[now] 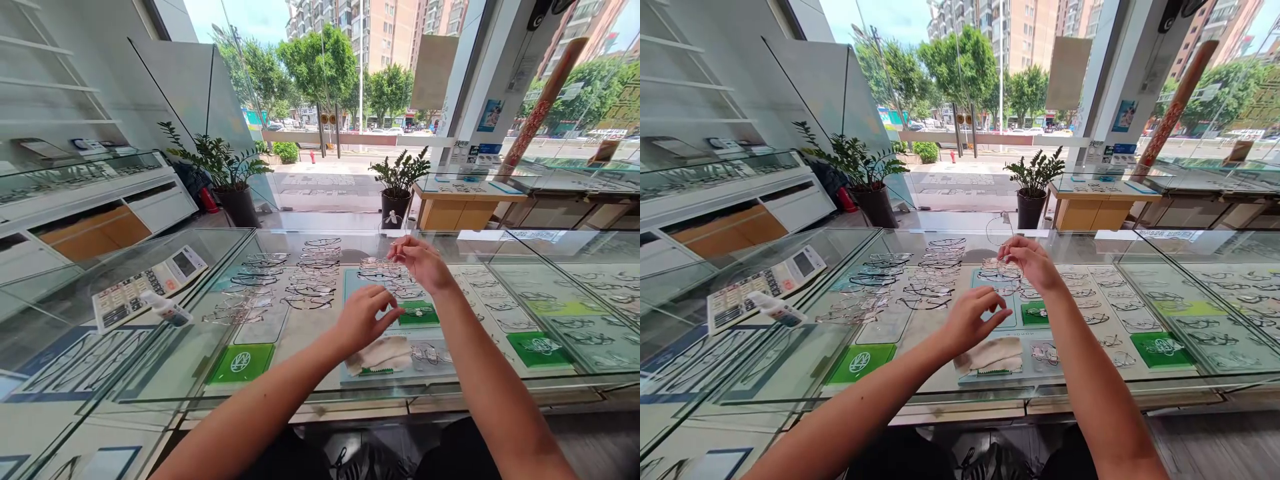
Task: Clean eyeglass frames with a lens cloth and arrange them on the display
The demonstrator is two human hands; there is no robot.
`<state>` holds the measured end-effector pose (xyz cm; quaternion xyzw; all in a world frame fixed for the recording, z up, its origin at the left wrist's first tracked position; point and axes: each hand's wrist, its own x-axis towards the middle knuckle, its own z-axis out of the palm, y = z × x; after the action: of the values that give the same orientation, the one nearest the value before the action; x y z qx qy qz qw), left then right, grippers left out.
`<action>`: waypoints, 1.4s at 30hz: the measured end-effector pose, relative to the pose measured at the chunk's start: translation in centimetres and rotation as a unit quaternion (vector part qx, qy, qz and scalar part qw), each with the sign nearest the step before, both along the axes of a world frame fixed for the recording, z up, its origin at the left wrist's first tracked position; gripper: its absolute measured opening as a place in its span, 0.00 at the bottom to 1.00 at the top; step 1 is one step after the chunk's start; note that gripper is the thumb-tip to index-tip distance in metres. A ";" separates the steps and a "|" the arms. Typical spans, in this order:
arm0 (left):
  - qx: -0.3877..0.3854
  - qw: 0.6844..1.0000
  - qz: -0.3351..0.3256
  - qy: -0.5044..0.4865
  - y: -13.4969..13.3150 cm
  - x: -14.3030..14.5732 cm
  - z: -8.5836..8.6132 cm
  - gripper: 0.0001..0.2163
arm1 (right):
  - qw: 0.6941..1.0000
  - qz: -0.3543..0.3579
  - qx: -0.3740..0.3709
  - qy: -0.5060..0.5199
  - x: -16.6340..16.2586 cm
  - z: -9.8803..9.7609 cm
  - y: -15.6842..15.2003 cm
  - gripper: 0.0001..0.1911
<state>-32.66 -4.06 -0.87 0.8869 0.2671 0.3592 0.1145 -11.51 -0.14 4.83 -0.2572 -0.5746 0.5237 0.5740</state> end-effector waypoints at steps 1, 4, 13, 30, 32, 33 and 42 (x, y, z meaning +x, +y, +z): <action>0.035 0.997 0.051 -0.055 0.5 -0.7 0.7 0.12 | 1.000 0.018 0.006 -0.022 0.2 0.1 -0.1 0.05; 0.150 0.964 0.147 -0.165 2.1 -2.6 2.4 0.23 | 0.990 0.091 0.013 -0.103 0.7 0.2 -0.4 0.07; 0.245 0.955 0.093 -0.135 3.7 -3.4 2.9 0.36 | 0.957 0.213 0.029 -0.195 1.1 0.4 -0.2 0.09; 0.279 0.920 0.175 -0.211 3.3 -5.2 11.6 0.29 | 0.892 -0.112 0.103 -0.426 5.4 11.9 0.0 0.21; 0.303 0.904 0.184 -0.238 3.5 -5.2 14.5 0.27 | 0.849 -0.204 0.101 -0.477 6.3 14.4 -0.5 0.23; 0.310 0.896 0.193 -0.252 3.6 -5.2 15.7 0.27 | 0.826 -0.265 0.102 -0.487 6.1 15.2 -1.1 0.23; 0.290 0.864 0.250 -0.326 3.6 -4.0 17.6 0.26 | 0.819 -0.394 0.225 -0.352 -3.7 12.4 -5.9 0.41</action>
<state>-36.67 -0.46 16.73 0.6154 0.3112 0.7060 -0.1614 -15.25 -6.04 17.28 -0.4920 -0.6889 -0.0173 0.5320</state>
